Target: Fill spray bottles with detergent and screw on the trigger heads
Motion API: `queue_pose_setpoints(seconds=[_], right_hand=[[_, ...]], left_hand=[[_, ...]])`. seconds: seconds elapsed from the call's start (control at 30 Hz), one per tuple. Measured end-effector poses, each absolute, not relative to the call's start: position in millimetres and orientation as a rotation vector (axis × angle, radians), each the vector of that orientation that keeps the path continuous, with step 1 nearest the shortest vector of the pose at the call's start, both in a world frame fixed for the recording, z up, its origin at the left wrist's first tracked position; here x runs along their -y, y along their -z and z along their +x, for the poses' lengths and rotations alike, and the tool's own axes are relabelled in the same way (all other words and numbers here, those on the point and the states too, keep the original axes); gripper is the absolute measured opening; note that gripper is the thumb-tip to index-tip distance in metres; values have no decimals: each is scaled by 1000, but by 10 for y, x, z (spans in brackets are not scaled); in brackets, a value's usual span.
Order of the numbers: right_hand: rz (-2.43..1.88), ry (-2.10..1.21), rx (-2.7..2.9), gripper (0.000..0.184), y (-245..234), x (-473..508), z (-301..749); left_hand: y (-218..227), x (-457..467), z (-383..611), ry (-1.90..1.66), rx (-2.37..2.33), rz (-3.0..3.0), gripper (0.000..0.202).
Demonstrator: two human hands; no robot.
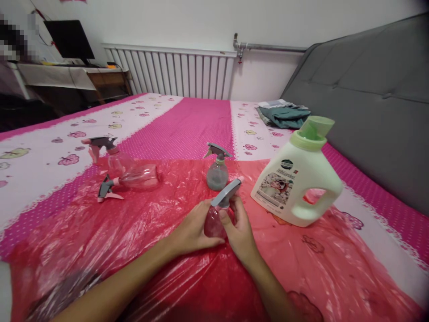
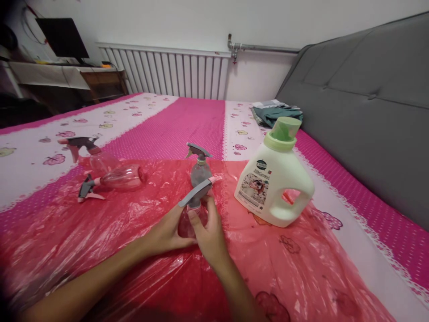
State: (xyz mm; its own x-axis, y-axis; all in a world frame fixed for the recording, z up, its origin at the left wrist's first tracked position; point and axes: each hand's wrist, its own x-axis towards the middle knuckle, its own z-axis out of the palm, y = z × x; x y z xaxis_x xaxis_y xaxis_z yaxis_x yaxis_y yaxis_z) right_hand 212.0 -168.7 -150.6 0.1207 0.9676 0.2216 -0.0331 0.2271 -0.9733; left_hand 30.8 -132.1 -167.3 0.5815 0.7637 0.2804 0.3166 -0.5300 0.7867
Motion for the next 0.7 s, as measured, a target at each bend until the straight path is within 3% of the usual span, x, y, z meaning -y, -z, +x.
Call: queue_pose_setpoints(seconds=[0.17,0.53,0.7], right_hand=[[-1058,-1023,1230,62,1485,1658,2198],[-1069,-993,1175,70,1429,1652,2221],[-1149,-866,1100,62,1434,1655,2208]], left_hand=[[1669,1315,290,-831,-821,2116,93],[1652,1319,316,-848,-810,2135,92],[1649,1318,306,-842,-821,2131,93]])
